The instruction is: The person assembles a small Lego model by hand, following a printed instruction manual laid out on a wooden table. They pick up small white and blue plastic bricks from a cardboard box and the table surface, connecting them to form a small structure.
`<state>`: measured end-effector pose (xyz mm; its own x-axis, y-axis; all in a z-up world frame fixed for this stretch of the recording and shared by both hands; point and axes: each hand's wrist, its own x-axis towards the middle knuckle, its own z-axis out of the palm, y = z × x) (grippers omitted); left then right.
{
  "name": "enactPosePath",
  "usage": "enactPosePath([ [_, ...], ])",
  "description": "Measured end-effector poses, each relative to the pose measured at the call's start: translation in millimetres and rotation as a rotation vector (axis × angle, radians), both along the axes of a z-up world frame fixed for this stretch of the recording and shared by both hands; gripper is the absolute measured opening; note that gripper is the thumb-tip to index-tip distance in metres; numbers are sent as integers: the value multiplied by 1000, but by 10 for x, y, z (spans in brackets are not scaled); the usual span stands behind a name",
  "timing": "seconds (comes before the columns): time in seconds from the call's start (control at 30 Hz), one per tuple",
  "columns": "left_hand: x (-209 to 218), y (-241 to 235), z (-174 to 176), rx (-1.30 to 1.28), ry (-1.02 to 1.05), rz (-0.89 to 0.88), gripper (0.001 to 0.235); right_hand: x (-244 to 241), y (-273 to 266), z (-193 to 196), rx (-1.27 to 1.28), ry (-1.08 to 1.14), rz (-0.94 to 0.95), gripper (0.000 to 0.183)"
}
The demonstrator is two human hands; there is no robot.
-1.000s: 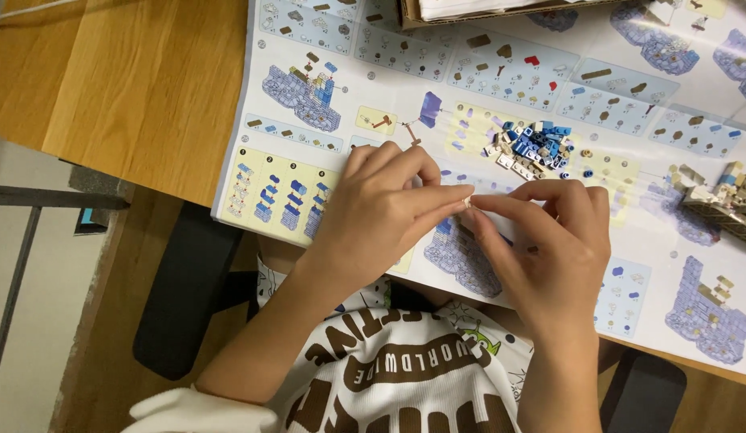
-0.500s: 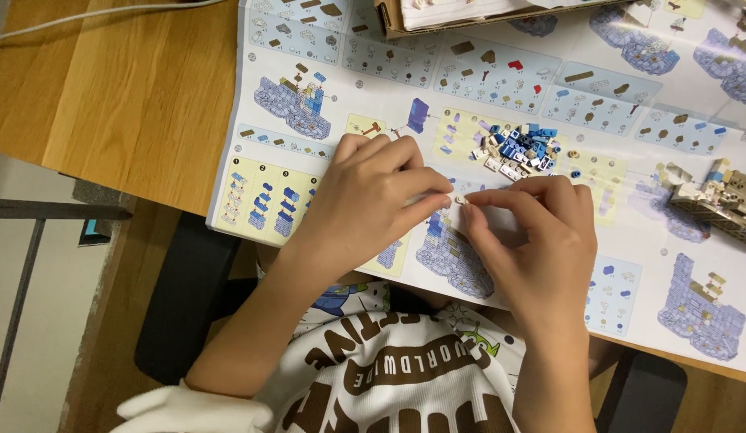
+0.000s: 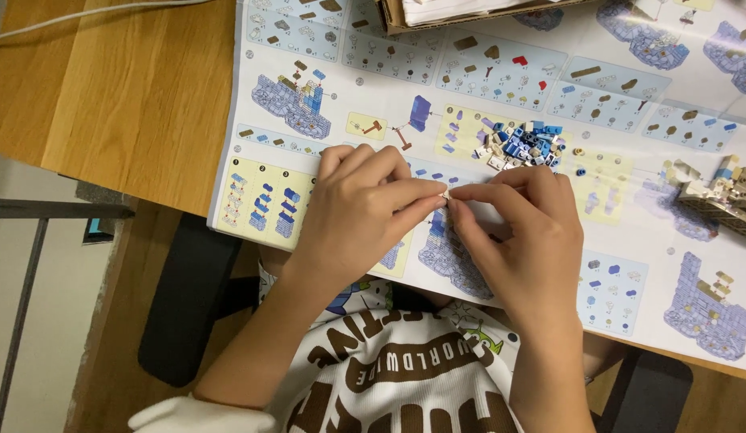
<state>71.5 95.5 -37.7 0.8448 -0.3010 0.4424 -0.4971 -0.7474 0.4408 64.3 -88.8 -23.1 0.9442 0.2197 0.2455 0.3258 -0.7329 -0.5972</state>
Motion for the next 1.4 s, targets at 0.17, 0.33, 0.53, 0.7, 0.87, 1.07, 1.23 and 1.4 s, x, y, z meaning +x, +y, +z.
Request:
enactPosePath([
  [0.17, 6, 14, -17, -45, 55, -14, 14, 3, -7, -3, 27, 9, 9, 9],
  [0.33, 1, 22, -17, -49, 76, -23, 16, 4, -7, 2, 19, 11, 10, 9],
  [0.53, -3, 29, 4, -77, 102, -29, 17, -2, -7, 4, 25, 11, 7, 8],
  [0.7, 0, 25, -27, -65, 140, -10, 20, 1, -13, 12, 29, 28, 4, 8],
  [0.87, 0, 11, 8, -86, 109, -2, 10, -2, -13, 4, 28, 6, 16, 7],
  [1.07, 4, 6, 5, -78, 92, -5, 9, -3, -5, 9, 23, 2, 16, 8],
  [1.23, -6, -3, 18, -82, 97, 5, 10, -1, -4, 4, 7, 4, 14, 9],
  [1.4, -7, -6, 6, -83, 83, 14, 10, 1, -7, 0, -1, -8, 27, 9],
])
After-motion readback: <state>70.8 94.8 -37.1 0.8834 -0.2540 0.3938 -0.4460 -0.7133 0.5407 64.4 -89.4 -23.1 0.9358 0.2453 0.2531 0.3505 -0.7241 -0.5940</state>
